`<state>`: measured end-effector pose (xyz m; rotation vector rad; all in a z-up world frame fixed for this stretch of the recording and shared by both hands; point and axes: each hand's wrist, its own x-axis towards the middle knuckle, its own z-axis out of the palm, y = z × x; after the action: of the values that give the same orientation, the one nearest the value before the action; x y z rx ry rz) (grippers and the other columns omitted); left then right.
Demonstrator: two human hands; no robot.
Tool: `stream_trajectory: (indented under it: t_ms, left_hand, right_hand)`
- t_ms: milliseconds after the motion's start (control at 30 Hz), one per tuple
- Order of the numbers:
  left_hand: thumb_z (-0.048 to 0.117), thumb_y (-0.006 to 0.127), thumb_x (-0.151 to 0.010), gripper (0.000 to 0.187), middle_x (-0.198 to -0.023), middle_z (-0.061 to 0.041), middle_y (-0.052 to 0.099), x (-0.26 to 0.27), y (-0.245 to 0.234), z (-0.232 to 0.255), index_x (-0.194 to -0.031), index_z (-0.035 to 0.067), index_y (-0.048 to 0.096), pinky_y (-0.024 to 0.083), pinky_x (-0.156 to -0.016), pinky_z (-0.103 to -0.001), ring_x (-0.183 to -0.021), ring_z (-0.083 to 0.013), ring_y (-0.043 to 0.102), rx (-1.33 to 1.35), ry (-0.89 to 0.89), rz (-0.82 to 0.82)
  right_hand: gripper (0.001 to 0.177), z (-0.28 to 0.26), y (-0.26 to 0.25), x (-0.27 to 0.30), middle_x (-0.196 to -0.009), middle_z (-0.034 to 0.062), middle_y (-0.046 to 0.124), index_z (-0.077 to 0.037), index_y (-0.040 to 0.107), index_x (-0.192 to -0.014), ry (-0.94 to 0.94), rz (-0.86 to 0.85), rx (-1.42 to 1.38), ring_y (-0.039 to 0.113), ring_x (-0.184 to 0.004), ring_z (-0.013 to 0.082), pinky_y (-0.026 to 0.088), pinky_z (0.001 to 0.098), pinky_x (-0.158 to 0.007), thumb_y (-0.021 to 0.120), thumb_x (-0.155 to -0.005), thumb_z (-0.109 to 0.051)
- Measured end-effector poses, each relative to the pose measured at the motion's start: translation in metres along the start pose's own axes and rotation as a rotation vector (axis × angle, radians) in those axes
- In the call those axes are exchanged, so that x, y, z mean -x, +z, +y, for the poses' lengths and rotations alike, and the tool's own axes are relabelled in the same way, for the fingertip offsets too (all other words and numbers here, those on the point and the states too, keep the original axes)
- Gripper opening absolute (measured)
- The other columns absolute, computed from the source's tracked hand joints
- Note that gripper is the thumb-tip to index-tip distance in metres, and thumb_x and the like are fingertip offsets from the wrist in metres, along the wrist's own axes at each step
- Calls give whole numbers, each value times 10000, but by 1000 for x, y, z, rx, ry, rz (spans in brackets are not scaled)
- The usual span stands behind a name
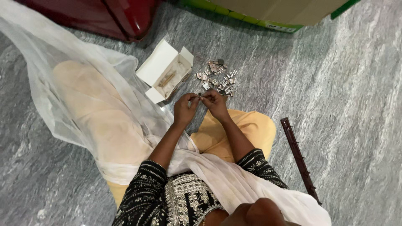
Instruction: The person sits on the floor and repeatedly picks up small metallic components, inserts a white piece into each one, and places the assembled unit into a white box. The process is repeated continuously for the duration of the clip.
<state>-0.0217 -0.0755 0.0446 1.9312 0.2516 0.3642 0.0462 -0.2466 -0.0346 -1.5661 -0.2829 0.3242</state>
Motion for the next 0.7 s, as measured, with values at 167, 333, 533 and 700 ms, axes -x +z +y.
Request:
stream_trajectory:
  t_ms: [167,333,533,700]
  left_hand:
    - [151,731,-954,131,-976,-140,750,-1,-1,-3,-1026,42,713,569,-783,-369,-888,-283,739,0,74,56]
    - [116,715,-951,140,-982,-137,757,1,0,-4,-1064,34,721,574,-782,-352,-869,-255,750,41,40,33]
    - [119,728,-933,128,-927,-130,763,1,0,-2,-1022,26,720,573,-755,-346,-826,-236,751,15,-16,-12]
    - [140,741,-941,124,-897,-121,758,-1,-1,0,-968,26,701,563,-732,-350,-804,-235,746,-31,14,-38]
  right_hand:
    - [147,-6,5,1,-902,-44,638,-71,652,-1030,-41,-3,173,550,-780,34,484,212,-697,771,-946,-88]
    - [161,-10,6,1,-915,-39,655,-70,613,-1031,40,-73,-19,587,-806,27,500,205,-711,748,-946,-97]
    - [122,-10,6,3,-913,-9,661,-33,615,-1001,37,-84,-43,615,-817,36,531,212,-716,728,-955,-35]
    - [140,-20,6,5,-863,-10,666,-33,597,-963,68,-86,13,600,-768,32,512,215,-663,736,-943,-34]
